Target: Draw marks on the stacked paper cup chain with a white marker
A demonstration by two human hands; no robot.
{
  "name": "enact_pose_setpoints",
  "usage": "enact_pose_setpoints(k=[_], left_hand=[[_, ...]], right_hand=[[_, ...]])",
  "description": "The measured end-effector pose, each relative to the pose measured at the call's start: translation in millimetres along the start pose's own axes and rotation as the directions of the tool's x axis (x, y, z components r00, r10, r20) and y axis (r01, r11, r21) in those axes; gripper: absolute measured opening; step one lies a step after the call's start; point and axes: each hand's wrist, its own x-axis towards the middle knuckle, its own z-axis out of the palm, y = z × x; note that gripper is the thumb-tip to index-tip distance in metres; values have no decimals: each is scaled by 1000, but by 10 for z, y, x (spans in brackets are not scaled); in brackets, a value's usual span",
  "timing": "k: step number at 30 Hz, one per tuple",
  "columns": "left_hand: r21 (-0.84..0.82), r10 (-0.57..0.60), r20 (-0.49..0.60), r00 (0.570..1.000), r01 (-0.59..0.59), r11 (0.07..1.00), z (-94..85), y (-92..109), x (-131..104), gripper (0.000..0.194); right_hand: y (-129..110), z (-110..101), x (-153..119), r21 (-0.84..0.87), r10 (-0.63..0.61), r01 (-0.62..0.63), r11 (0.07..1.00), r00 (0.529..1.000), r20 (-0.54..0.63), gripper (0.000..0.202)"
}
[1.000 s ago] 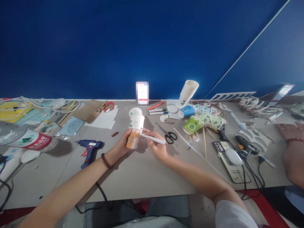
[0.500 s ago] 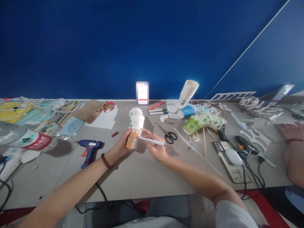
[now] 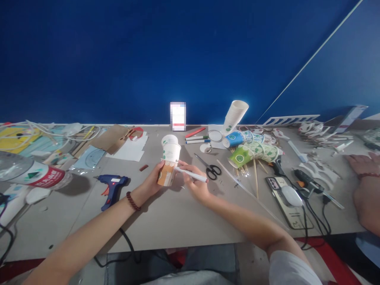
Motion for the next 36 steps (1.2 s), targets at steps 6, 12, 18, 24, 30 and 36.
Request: enact_pose_setpoints(k=[6,12,18,24,30,36], left_hand=[[-4,-5,-23,1000,5,1000,-19,-13,5,36],[7,1,-55,999,-1,1000,-7,-22,-3,45],[22,17,-56,998,-16,1000,12,-10,-23,49],[11,17,3,1000,-18,1000,-15,-22,-18,49],[11,32,25,999,-32,999,-22,-26,-30,47],[25,25,16,1000,-25,999,-5,-11,-32,49]], right_hand=[[-6,-10,-13,-23,-42,42,999,999,10,25],[-52,-24,-47,-159,-112,127,979,989,97,26],[-66,-24,-55,-200,-128,151,968,984,124,18],[-34,-20,-46,-236,-114,132,963,990,88,18],[7,-8,-50,-246,-104,119,962,992,71,19],[-14,-9,-46,-211,-100,111,971,993,60,18]])
